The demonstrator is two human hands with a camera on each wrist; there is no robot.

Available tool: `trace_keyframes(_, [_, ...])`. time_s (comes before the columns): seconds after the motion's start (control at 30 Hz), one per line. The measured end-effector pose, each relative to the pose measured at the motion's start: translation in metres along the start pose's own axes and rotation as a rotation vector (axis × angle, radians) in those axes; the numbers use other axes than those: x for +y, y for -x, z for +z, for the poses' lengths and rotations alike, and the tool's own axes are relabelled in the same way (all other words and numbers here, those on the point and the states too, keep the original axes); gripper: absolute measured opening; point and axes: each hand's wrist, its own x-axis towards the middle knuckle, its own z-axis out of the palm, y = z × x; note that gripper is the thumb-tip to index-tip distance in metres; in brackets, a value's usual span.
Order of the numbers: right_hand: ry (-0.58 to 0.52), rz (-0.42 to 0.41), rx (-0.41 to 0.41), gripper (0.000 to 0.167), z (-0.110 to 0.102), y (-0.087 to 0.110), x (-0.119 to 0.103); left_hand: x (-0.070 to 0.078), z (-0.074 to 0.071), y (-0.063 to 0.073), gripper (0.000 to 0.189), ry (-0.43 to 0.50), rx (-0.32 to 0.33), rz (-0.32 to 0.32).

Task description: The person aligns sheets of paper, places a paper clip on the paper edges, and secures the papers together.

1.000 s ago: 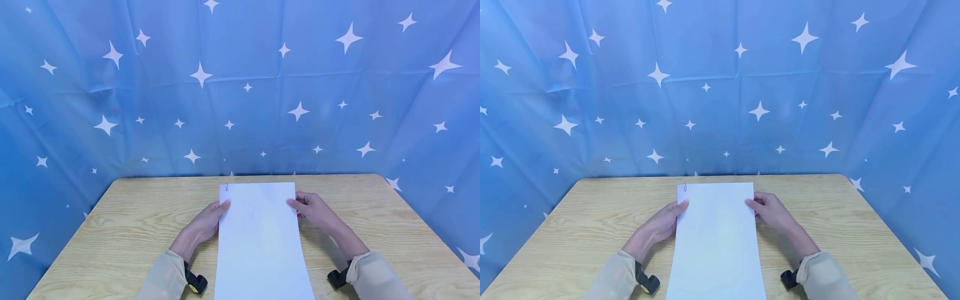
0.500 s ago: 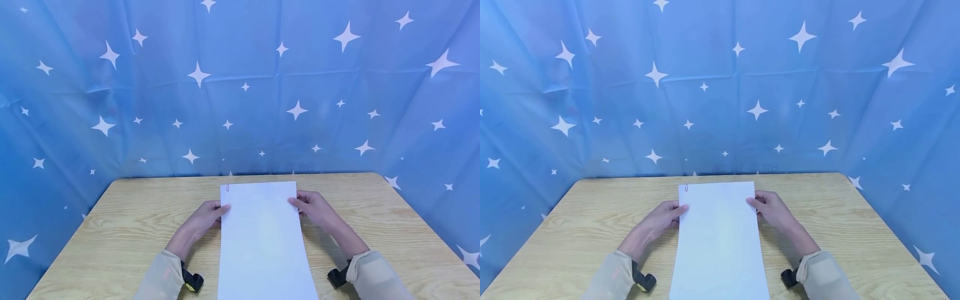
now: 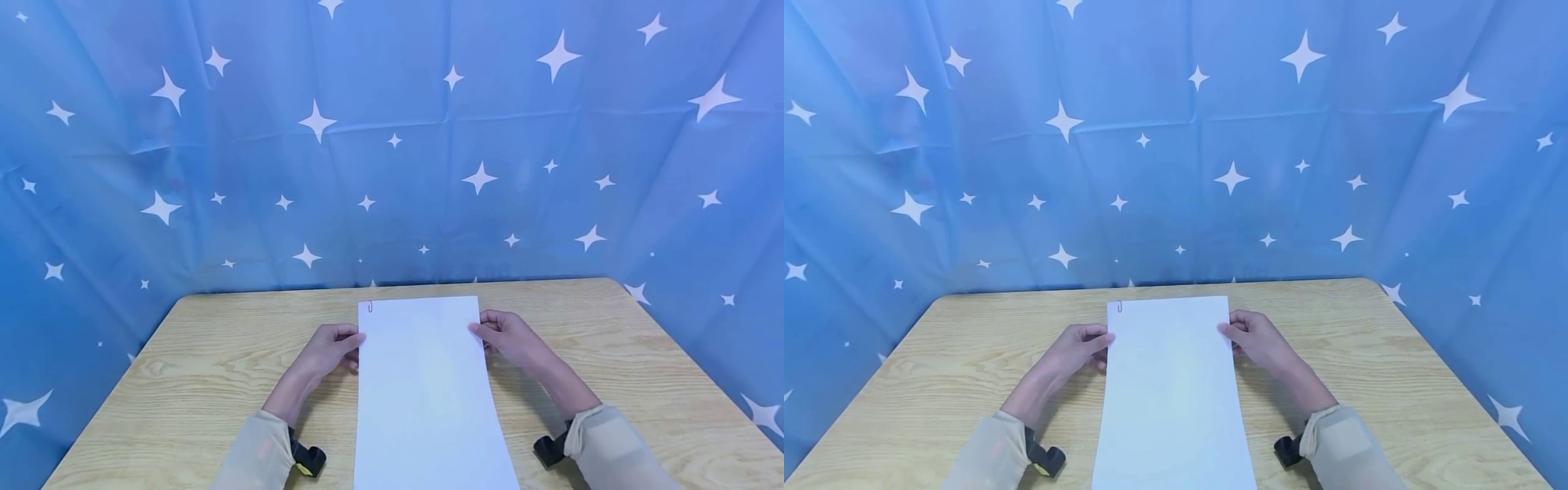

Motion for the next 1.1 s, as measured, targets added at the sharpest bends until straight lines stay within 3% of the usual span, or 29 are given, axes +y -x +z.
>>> trace_keyframes(0.43, [0.058,0.052,0.049,0.018,-0.001,-0.003,0.002,0.001,0.003,0.001,0.026,0.013,0.053,-0.053])
trace_keyframes(0.6, [0.054,0.078,0.016,0.016,-0.002,-0.002,0.004,0.001,0.004,0.002,0.026,0.007,0.072,-0.080])
trace_keyframes(0.9, [0.023,0.128,0.014,0.033,0.002,-0.004,0.007,0.004,0.008,0.003,0.022,-0.057,0.061,-0.095])
trace_keyframes(1.1, [0.039,0.110,0.005,0.038,0.004,-0.004,0.007,0.008,0.012,0.005,0.024,-0.085,0.089,-0.108])
